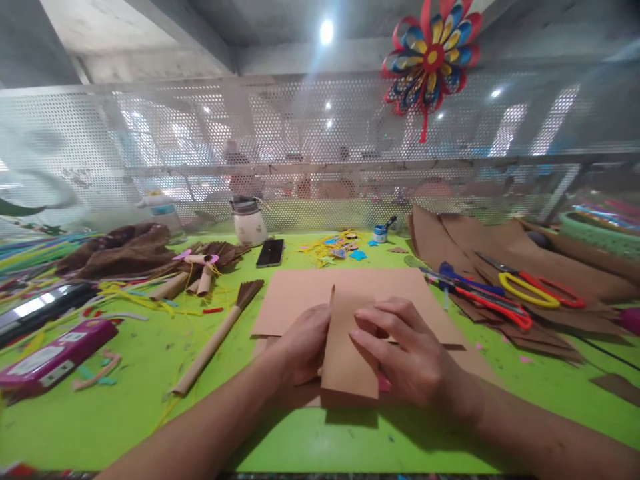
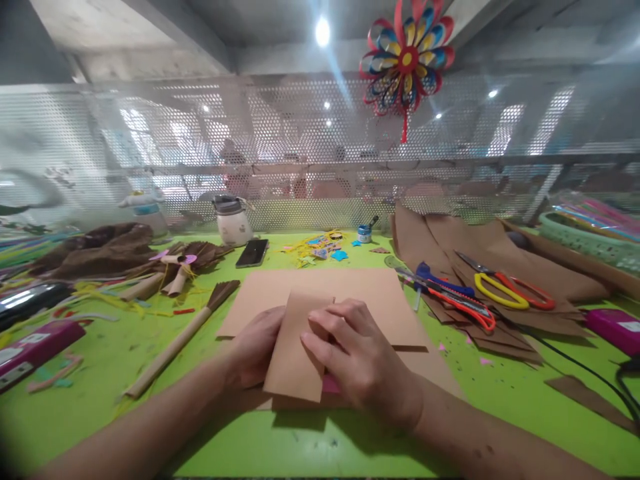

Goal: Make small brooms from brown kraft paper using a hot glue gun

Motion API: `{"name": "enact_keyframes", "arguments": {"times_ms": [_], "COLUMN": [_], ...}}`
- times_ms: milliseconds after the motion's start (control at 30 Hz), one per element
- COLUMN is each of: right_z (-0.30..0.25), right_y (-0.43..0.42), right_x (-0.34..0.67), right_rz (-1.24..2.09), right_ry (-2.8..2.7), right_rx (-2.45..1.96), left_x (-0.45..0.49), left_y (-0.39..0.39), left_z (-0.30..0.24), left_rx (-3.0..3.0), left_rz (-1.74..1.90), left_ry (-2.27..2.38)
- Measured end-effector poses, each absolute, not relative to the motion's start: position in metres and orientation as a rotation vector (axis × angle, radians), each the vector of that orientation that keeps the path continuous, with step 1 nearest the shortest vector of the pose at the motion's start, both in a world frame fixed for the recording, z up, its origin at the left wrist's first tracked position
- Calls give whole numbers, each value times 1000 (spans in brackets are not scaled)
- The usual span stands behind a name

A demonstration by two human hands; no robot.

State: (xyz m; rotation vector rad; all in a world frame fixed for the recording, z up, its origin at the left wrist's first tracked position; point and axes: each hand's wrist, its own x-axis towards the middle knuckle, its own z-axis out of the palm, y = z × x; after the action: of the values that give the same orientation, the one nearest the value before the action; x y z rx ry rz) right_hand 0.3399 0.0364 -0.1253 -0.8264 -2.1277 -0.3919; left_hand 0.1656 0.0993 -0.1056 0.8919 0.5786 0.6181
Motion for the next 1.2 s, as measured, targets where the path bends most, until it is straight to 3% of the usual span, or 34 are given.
{"name": "enact_keyframes", "arguments": {"times_ms": [567, 667, 833, 967, 1033, 1200], "right_z": [-126, -124, -120, -113, -109, -106], "right_y": [43, 47, 56, 49, 42, 29], "right_x": [344, 347, 352, 351, 350, 340], "right_rz": [-183, 38, 726, 1028, 938, 363], "right_ry": [-2015, -1757, -1150, -1349, -1650, -2353], "right_rx": [-846, -960, -1138, -1002, -963, -807], "left_x": [167, 167, 167, 165, 163, 157], "left_y": [101, 100, 103, 112, 117, 124], "left_z": [-99, -99, -102, -102, -100, -92], "left_rx": [652, 726, 883, 840, 765, 609], "left_rz": [541, 566, 560, 736, 796, 841], "left_ry": [557, 612, 587, 657, 680, 631]}}
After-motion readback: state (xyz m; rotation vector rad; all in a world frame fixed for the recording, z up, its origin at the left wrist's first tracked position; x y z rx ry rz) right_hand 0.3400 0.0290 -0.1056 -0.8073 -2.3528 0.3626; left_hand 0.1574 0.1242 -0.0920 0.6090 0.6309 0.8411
